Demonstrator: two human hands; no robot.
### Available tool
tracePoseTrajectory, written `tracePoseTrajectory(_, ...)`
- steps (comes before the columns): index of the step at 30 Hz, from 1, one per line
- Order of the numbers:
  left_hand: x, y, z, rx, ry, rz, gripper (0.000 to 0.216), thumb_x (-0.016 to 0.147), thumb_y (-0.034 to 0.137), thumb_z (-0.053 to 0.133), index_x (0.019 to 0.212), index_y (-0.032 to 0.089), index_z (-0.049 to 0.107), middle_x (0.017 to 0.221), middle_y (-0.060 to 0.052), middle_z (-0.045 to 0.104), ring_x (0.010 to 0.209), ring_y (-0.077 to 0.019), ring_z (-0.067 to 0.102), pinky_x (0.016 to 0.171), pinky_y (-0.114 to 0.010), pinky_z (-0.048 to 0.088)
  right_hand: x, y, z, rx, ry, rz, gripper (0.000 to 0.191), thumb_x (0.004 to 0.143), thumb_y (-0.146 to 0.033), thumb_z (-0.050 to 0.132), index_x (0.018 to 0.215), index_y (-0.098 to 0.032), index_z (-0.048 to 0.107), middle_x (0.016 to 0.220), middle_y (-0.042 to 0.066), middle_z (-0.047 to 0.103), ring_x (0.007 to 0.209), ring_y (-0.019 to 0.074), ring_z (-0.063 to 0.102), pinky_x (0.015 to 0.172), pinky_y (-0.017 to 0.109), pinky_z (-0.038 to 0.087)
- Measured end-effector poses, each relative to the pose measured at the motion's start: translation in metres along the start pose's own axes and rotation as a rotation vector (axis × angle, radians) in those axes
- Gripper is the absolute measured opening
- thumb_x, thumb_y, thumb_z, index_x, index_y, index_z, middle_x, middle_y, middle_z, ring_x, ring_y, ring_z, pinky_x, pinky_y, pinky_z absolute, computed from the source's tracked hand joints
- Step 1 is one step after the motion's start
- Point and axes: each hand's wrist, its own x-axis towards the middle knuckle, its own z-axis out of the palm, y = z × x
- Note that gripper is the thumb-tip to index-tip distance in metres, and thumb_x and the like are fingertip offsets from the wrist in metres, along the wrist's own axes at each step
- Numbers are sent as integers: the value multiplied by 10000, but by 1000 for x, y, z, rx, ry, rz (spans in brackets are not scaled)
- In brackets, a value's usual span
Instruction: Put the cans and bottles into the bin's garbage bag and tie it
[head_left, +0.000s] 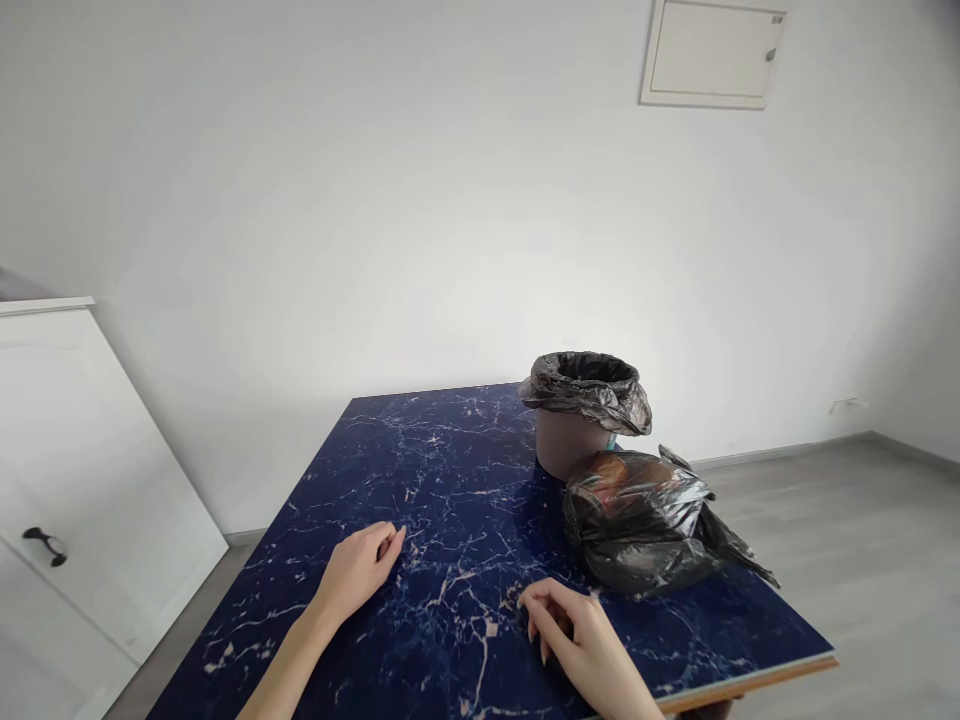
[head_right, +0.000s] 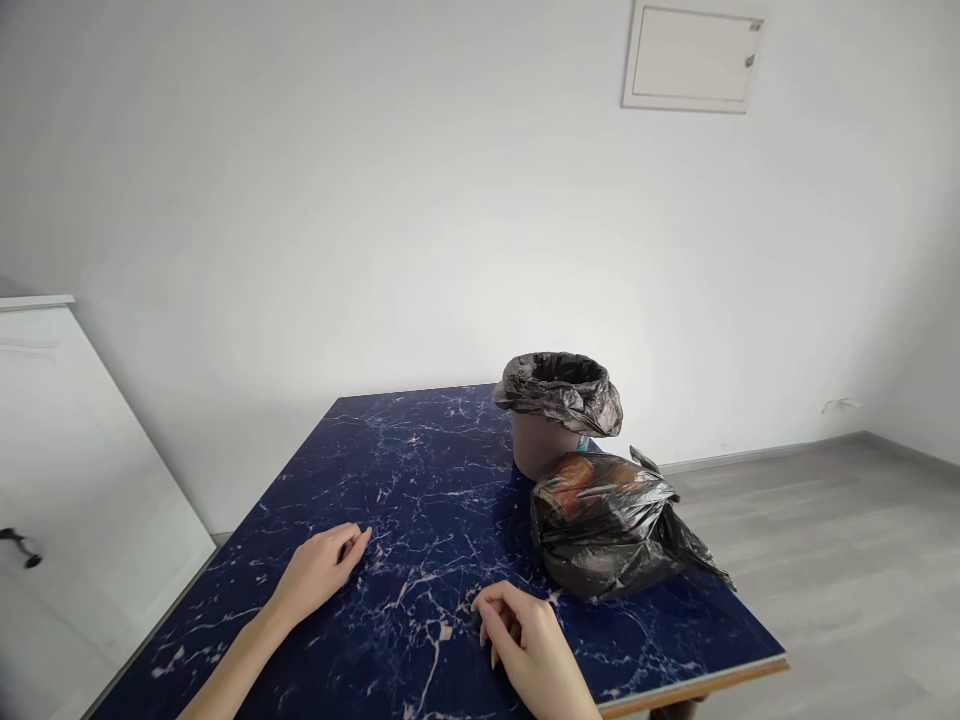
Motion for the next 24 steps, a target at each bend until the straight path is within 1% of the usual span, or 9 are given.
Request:
tracePoseTrajectory(14,0,1,0,-4,14,2,486,1052,559,368,692,235,400,651,7,551,572,-175,518,593,-293,311,1,1,0,-13,10,-13,493,1064,-632,461,978,-209,700,770,12,691,642,156,637,633,260,456)
tracePoseTrajectory(24,0,-1,1,-3,3,10,490,1057,563,357,694,236,383,649,11,547,567,-174,521,591,-291,311,1,-1,-1,-10,8,-7,486,1069,-621,458,990,-207,699,778,16,695,648,158,645,635,260,460)
